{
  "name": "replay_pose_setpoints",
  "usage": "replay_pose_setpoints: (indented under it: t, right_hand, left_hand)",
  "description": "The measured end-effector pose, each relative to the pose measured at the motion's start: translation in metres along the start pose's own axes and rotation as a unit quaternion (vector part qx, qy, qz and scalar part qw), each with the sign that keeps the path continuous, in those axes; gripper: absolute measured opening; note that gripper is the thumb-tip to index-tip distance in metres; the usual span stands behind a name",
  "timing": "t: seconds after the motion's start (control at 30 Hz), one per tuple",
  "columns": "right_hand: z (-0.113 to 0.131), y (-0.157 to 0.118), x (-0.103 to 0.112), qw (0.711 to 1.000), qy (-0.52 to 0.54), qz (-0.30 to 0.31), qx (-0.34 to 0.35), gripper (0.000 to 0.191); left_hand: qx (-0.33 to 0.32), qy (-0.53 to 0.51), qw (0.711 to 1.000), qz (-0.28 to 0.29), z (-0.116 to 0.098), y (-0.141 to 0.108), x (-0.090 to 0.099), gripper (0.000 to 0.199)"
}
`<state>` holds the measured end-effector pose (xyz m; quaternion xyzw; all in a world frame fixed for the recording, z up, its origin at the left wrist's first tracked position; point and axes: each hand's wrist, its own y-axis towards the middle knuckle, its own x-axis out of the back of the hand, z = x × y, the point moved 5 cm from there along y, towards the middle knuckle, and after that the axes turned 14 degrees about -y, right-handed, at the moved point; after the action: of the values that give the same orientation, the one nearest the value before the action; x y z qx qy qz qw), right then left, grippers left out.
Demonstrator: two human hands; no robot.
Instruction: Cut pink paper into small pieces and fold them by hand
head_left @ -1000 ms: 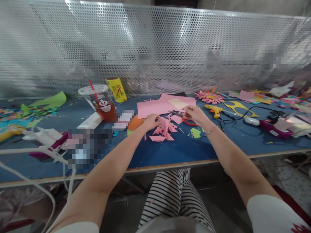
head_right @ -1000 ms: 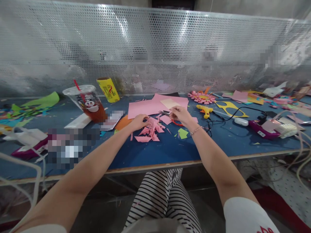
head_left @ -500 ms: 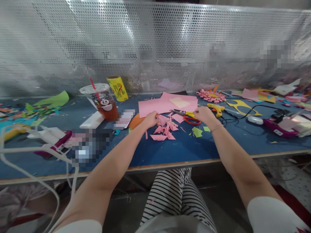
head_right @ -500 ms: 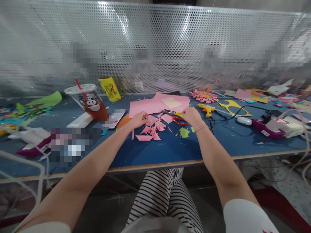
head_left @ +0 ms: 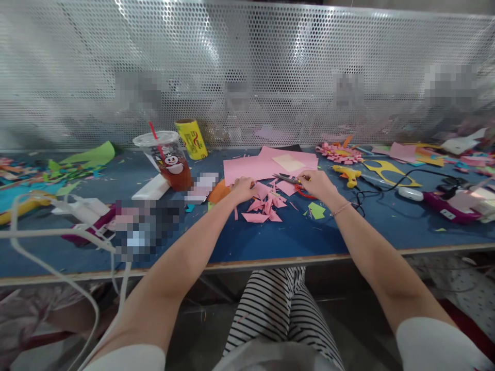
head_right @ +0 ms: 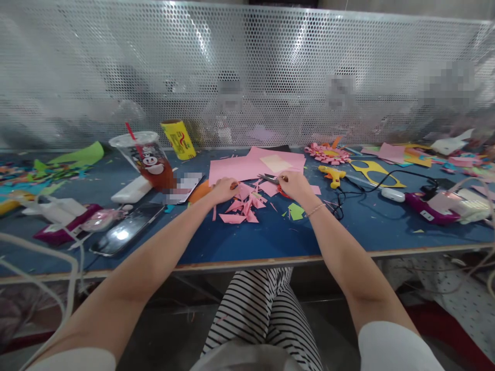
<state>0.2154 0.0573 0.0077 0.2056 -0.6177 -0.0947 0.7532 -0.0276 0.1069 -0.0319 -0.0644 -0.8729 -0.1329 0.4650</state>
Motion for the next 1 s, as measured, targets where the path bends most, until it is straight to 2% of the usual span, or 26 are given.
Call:
replay_pose_setpoints:
  t: [0.1,0.17,0.27,0.33,0.4,0.47,0.57,0.6,0.7,0.77,0.9,1.0]
  right_hand:
    - [0.001,0.000,0.000,1.000,0.003,0.000,-0.002,0.024]
    - [0.002,0.000,0.000,1.000,0.006,0.001,-0.002,0.024]
    - [0.002,0.000,0.001,1.000,0.010,-0.002,0.000,0.024]
    - [0.002,0.000,0.003,1.000,0.014,-0.008,-0.001,0.024]
    - [0.004,-0.001,0.005,1.000,0.020,-0.012,0.001,0.023]
    - [0.008,-0.001,0.004,0.999,0.032,-0.014,0.019,0.023]
    - [0.020,-0.004,0.002,0.994,0.079,-0.035,0.064,0.022]
    - [0.024,-0.006,0.001,0.991,0.103,-0.045,0.079,0.024]
    - [0.039,-0.011,-0.004,0.975,0.182,-0.056,0.110,0.040]
    - [0.048,-0.013,-0.007,0.968,0.212,-0.052,0.122,0.042]
    - [0.057,-0.013,-0.007,0.971,0.219,-0.041,0.089,0.022]
    - [0.055,-0.012,-0.005,0.970,0.237,-0.027,0.052,0.014]
  left_hand:
    - [0.009,0.056,0.998,0.008,-0.005,-0.003,-0.002,0.056]
    - [0.037,0.056,0.998,0.012,-0.004,-0.002,-0.004,0.064]
    - [0.070,0.023,0.997,0.010,0.000,0.003,-0.003,0.060]
    - [0.071,-0.008,0.997,-0.026,0.002,0.006,0.002,0.050]
    - [0.037,-0.039,0.997,-0.063,0.000,0.006,0.009,0.039]
    - [-0.030,-0.062,0.994,-0.082,-0.008,0.003,0.014,0.029]
    - [-0.073,-0.083,0.982,-0.152,-0.020,-0.007,0.024,0.030]
    - [-0.088,-0.088,0.980,-0.152,-0.026,-0.010,0.025,0.031]
    - [-0.122,-0.083,0.983,-0.106,-0.042,-0.019,0.021,0.033]
    - [-0.142,-0.088,0.982,-0.092,-0.052,-0.025,0.019,0.033]
    - [-0.193,-0.138,0.969,-0.070,-0.068,-0.035,0.015,0.028]
    - [-0.171,-0.183,0.966,-0.058,-0.070,-0.037,0.012,0.026]
